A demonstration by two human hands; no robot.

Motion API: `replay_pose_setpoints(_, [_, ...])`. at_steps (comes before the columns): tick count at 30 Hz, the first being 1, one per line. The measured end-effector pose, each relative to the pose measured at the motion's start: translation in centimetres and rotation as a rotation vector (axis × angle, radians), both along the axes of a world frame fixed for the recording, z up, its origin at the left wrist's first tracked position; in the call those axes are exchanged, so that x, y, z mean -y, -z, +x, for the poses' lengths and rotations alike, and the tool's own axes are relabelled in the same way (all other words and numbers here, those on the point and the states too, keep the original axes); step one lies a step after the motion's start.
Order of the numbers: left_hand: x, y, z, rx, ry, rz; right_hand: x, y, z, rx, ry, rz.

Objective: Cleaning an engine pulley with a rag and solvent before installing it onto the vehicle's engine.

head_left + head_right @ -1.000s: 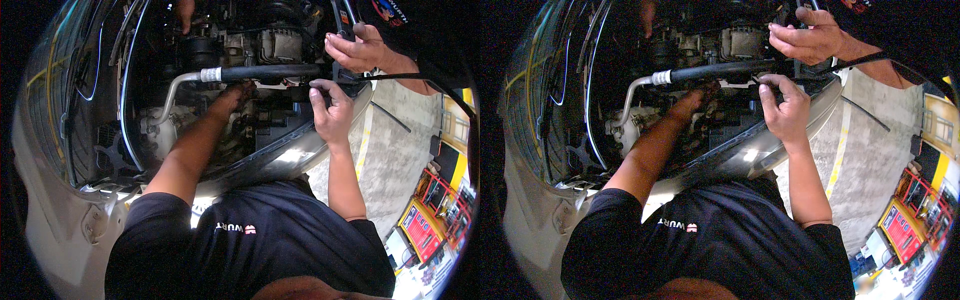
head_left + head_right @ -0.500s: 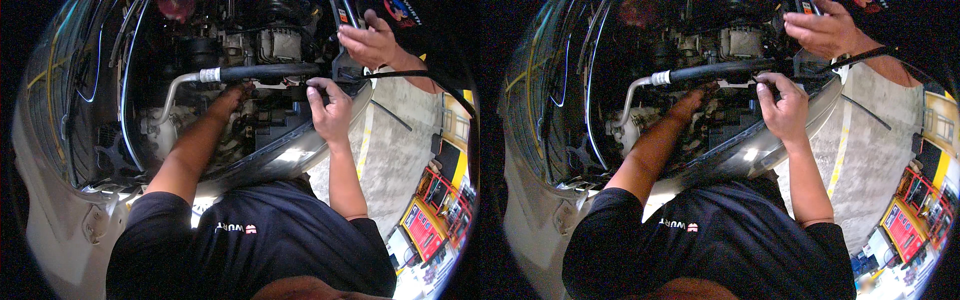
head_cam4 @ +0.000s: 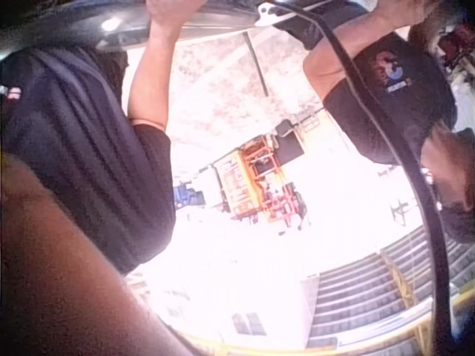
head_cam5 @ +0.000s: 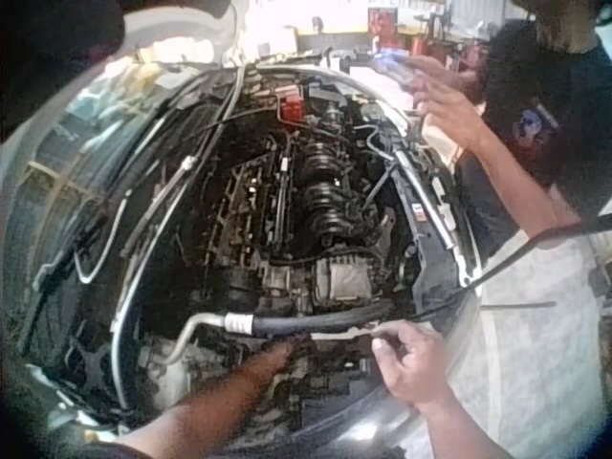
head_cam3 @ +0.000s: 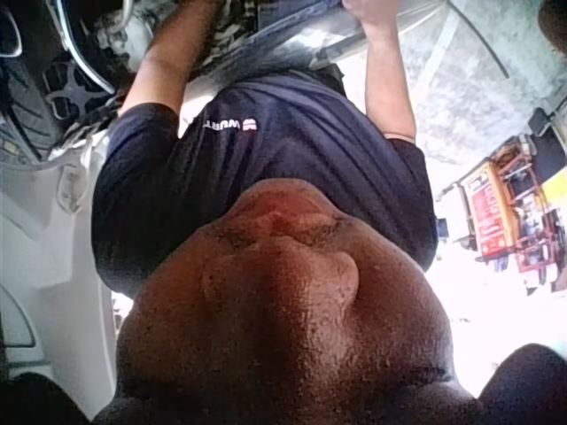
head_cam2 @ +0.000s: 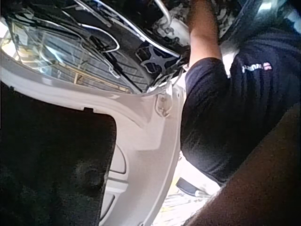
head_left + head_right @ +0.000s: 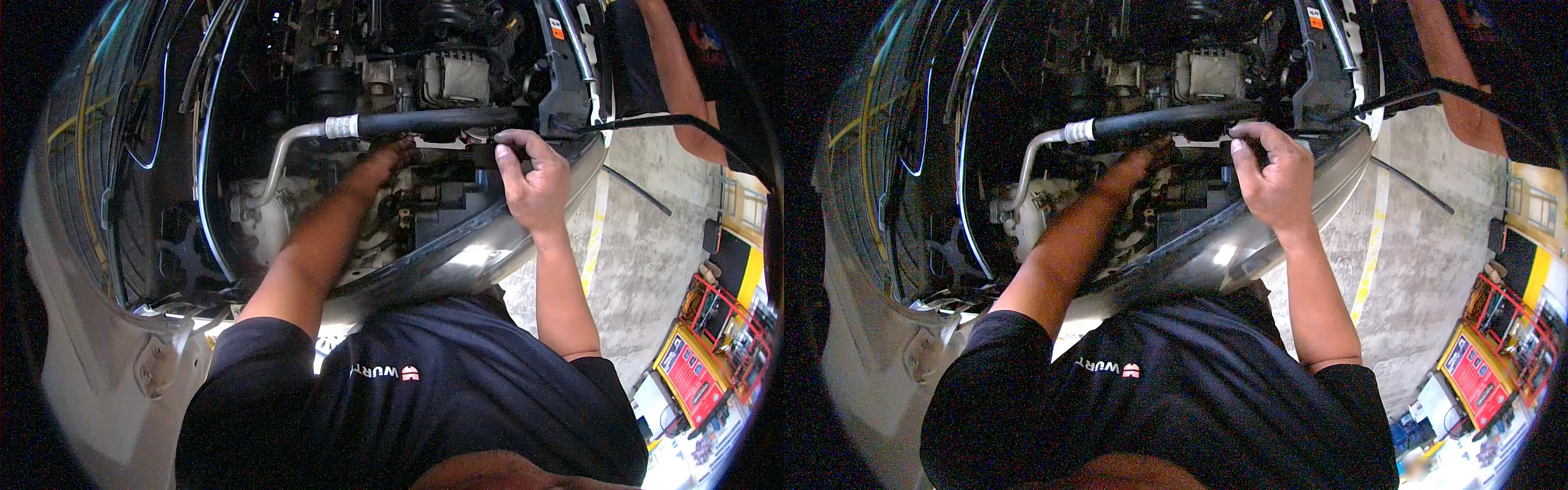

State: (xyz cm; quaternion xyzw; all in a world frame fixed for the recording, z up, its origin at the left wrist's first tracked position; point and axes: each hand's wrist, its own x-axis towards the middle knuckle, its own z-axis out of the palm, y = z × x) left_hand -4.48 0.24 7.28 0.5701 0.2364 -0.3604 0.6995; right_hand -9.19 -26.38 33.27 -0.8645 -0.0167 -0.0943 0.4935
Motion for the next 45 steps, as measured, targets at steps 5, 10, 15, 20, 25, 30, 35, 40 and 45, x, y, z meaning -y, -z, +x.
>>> replay_pose_setpoints(5, [0.2,0.3,0.4,0.012,0.011,-0.032,0.0,-0.1,0.1,-0.044,-0.022,0.001])
replay_pose_setpoints(10, [0.2,1.3,0.5,-0.024,0.073,-0.056,-0.1,0.0,0.2,-0.021,-0.029,-0.002])
replay_pose_setpoints(15, [0.5,1.2,0.0,0.062,0.113,0.122,0.0,0.2,0.2,-0.023,-0.021,0.007])
replay_pose_setpoints(20, [0.7,2.4,0.5,0.061,0.198,0.132,0.1,0.4,0.1,0.030,0.000,0.011])
replay_pose_setpoints(25, [0.0,3.0,0.8,0.175,0.226,0.237,0.1,0.4,0.1,0.021,-0.005,0.020])
replay_pose_setpoints(30, [-0.1,1.4,1.3,0.066,0.209,0.184,0.3,0.2,0.0,0.040,-0.020,0.034])
replay_pose_setpoints(35, [1.2,-1.7,0.7,0.077,0.073,0.300,0.4,0.2,-0.1,0.032,-0.007,0.089])
replay_pose_setpoints(40, [0.5,-2.6,0.8,-0.022,0.277,0.255,0.5,0.3,0.0,0.052,-0.016,0.084])
replay_pose_setpoints(45, [-0.2,-0.3,0.7,-0.086,0.199,0.183,0.7,0.3,0.0,-0.017,-0.032,0.154])
